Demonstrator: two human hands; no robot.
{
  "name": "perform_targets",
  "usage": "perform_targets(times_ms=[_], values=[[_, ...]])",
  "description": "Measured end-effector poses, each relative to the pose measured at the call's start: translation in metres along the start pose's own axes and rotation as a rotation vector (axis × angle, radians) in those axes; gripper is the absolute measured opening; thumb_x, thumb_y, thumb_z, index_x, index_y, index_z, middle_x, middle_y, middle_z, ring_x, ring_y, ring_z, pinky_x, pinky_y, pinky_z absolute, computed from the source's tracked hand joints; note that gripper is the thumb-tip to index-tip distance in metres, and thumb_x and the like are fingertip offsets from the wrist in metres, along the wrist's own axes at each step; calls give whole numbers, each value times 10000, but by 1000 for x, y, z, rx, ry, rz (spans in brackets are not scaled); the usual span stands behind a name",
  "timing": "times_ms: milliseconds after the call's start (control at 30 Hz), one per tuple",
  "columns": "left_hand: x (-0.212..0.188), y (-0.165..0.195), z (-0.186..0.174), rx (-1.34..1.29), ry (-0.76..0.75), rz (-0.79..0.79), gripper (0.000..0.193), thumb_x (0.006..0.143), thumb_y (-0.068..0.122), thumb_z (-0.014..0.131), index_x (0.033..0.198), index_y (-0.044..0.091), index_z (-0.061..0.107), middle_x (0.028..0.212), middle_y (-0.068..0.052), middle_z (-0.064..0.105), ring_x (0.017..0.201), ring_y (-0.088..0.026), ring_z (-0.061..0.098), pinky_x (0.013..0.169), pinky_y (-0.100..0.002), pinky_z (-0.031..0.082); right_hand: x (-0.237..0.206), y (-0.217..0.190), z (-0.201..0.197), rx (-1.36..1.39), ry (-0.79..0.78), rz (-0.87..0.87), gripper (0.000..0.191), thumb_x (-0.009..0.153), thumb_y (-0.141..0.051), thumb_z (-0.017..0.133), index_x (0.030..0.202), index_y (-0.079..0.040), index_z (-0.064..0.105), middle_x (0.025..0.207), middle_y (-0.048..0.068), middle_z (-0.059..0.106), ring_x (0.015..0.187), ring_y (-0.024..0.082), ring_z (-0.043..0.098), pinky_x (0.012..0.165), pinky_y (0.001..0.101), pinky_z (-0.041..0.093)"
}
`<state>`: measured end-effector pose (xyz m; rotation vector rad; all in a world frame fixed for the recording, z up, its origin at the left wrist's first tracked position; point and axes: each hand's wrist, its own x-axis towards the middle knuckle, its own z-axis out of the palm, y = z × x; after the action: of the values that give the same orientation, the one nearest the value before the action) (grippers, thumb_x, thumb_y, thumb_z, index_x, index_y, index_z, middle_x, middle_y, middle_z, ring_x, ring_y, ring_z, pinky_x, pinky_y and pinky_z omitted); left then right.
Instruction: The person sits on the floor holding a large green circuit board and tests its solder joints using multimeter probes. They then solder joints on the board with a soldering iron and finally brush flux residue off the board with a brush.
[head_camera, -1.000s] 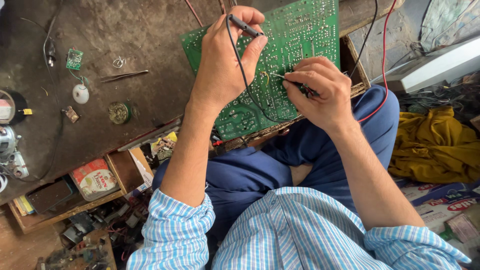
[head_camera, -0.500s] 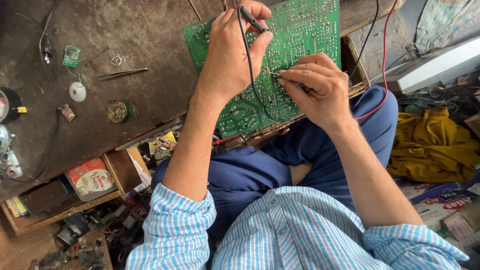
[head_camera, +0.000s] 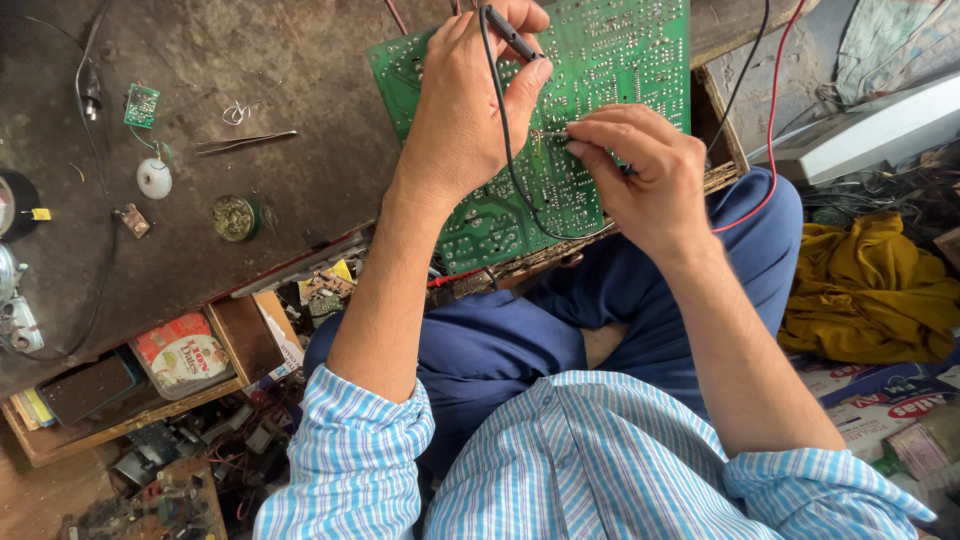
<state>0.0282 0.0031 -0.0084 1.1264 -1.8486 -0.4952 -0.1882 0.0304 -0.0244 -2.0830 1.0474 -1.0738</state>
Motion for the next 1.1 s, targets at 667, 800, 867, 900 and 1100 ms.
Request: perform_targets(times_ms=[667,800,867,900,1100], values=[[-2,8,-6,-82,35,-94,201,1034,64,726,1199,41,614,1143,-98,688,1070,-256,714,964,-373,564,7,-1,1,-94,-56,-69,188,944,53,770,1113,-23,739,1080,115,739,1046,282,723,914,362,584],[-26,31,-17,-17,188,-181,181,1052,77,753,1219,71,681,1168,-77,715,1043,-212,758,926,-312,604,6,-3,1,-22,-42,37,147,1008,52,750,1137,-16,728,1085,117,744,964,231,750,826,309,592],[-48,47,-19,6,275,-282,167,1049,91,767,1203,78,703,1195,-73,715,1049,-208,763,914,-302,613,5,-1,2,-10,-37,18,138,1030,46,748,1152,-13,723,1090,112,743,964,212,750,821,298,598],[-60,55,-21,11,318,-349,161,1044,99,773,1192,78,712,1212,-74,712,1057,-209,764,911,-302,618,5,0,2,-1,-37,9,134,1041,43,748,1160,-11,720,1093,109,742,963,202,750,819,292,602],[-106,71,-21,210,361,-440,151,1003,126,767,1118,51,702,1296,-106,666,1284,-297,584,1103,-399,511,2,10,1,-15,-8,-15,142,1046,20,801,1158,-10,718,1090,98,742,913,168,721,805,262,578]])
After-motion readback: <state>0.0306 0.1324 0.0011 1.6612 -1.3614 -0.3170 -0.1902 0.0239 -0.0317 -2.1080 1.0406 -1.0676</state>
